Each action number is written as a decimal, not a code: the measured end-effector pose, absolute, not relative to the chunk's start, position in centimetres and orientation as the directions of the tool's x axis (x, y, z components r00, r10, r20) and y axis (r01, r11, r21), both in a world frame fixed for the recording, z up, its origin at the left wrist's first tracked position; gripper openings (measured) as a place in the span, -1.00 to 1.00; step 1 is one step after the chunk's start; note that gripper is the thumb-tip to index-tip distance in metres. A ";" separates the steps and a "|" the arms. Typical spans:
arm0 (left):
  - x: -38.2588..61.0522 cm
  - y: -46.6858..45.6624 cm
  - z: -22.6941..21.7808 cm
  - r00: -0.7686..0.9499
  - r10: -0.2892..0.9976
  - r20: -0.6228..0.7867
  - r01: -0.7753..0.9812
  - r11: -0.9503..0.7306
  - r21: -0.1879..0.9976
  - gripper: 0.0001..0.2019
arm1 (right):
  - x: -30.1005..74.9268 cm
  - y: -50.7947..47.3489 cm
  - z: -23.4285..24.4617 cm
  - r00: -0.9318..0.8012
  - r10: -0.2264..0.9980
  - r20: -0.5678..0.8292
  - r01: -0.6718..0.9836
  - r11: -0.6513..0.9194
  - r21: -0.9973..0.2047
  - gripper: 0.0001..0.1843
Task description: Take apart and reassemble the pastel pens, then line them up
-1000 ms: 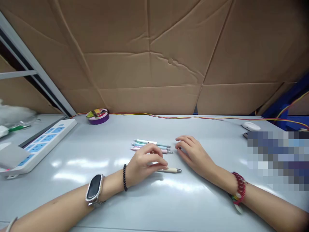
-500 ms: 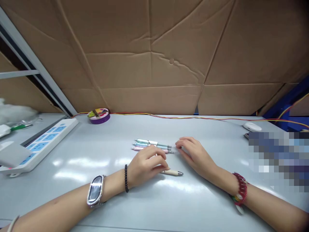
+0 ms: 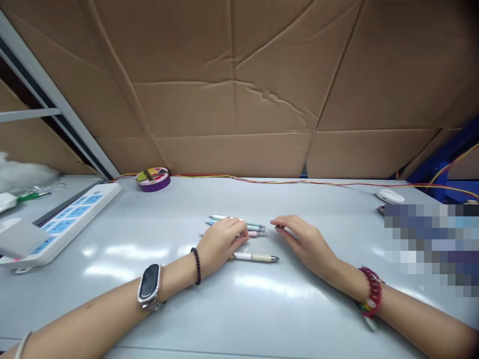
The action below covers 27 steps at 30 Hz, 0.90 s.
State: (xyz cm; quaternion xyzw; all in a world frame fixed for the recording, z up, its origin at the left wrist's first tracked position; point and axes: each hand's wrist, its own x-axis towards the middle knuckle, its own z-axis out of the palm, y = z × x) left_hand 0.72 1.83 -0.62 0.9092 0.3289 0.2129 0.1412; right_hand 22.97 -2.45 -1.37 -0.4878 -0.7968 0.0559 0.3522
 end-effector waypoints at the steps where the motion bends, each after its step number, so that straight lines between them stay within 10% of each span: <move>1: 0.7 1.9 -0.6 0.688 0.667 0.286 0.535 -0.732 0.422 -0.87 | 23.0 -2.5 -1.4 -0.276 0.814 0.511 0.722 0.526 -0.449 -0.77; 27: 0.9 1.1 -0.4 0.654 0.604 0.455 0.278 -0.751 0.599 -0.89 | 22.7 -3.3 -0.8 -0.121 0.888 0.443 0.479 0.444 -0.758 -0.93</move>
